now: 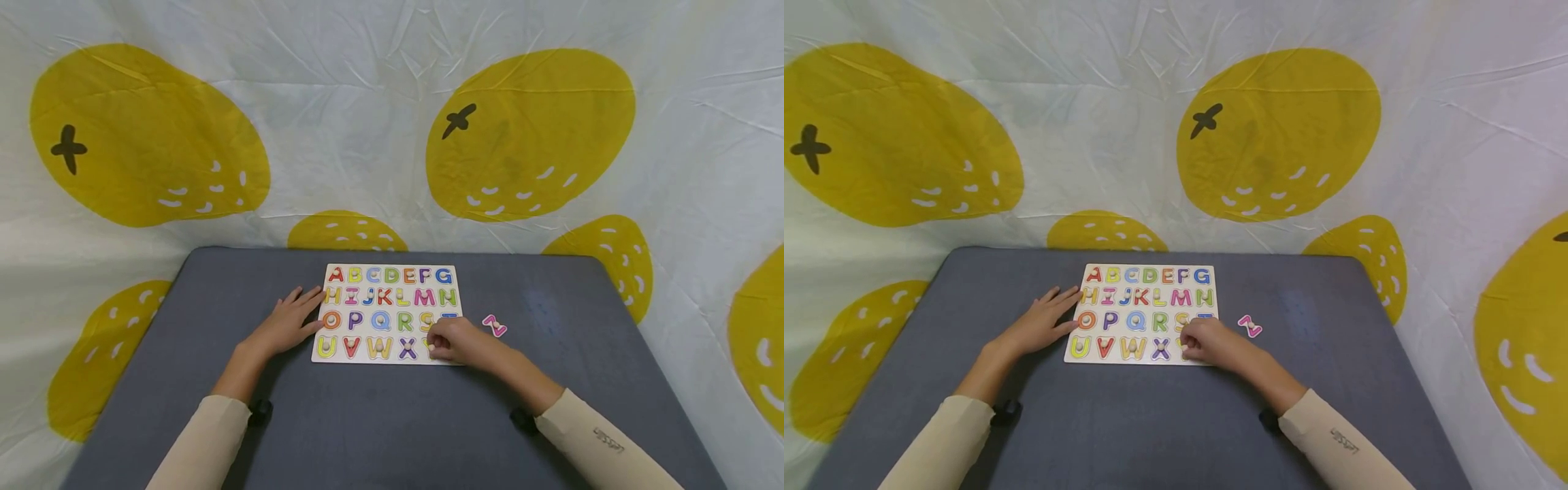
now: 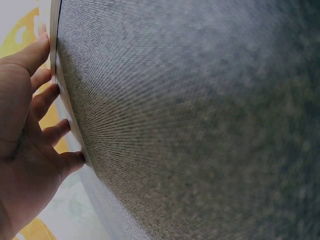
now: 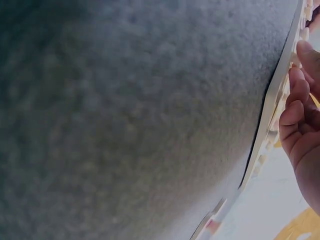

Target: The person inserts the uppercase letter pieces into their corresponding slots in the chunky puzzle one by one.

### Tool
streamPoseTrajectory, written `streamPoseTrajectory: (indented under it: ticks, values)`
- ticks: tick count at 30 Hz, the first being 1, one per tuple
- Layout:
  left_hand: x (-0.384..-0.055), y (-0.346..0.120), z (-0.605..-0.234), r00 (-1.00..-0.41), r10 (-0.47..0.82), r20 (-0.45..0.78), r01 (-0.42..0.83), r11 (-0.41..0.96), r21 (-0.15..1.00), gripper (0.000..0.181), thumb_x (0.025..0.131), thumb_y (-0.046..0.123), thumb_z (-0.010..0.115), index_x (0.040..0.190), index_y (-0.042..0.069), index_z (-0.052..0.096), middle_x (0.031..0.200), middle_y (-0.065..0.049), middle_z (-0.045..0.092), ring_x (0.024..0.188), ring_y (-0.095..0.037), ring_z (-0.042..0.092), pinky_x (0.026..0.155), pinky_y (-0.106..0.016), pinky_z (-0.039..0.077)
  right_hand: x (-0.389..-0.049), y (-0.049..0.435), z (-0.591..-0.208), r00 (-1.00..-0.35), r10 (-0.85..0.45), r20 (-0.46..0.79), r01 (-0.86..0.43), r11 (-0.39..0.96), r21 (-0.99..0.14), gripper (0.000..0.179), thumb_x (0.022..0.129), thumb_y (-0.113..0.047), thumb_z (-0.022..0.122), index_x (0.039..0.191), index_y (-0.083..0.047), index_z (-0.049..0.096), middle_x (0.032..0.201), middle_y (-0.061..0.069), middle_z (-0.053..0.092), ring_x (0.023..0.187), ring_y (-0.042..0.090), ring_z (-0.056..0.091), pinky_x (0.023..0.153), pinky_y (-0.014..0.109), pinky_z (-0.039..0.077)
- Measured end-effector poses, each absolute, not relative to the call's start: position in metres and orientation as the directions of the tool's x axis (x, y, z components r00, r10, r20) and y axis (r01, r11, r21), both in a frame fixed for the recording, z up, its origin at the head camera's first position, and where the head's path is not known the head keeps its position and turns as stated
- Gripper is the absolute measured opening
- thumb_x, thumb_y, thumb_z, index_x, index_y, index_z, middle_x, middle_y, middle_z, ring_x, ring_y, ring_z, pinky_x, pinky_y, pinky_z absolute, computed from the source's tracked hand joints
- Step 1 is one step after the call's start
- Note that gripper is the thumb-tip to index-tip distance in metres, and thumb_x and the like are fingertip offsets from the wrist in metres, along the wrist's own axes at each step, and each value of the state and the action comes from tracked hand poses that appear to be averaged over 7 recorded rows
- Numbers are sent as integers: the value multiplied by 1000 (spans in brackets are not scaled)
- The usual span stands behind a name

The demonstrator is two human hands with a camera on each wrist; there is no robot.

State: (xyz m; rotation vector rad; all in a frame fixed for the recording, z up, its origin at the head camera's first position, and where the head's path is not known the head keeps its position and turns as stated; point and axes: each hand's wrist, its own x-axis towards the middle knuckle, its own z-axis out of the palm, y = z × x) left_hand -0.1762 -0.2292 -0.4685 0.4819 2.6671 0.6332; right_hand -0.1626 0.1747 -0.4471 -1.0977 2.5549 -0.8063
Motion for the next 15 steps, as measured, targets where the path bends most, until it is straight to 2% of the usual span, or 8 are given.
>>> streamPoseTrajectory:
  ticks: [7,15]
  values:
    - [-176,-229,-472,-880,404,-250,251,842,477,71,103,35,64,163,14,33,169,-12,30,156,-50,17,117,-78,16,-167,195,-443,-740,-671,-31,-534,616,-579,15,87,-13,83,99,-8,74,85,-4,66,75,6,57,67,19,49]
    - [-175,-229,-472,-882,403,-244,251,840,481,71,103,34,64,163,13,33,169,-13,30,156,-51,17,117,-78,15,-173,233,-441,-793,-609,32,-533,668,-519,20,85,-10,86,101,-8,74,92,0,68,79,11,60,70,24,54]
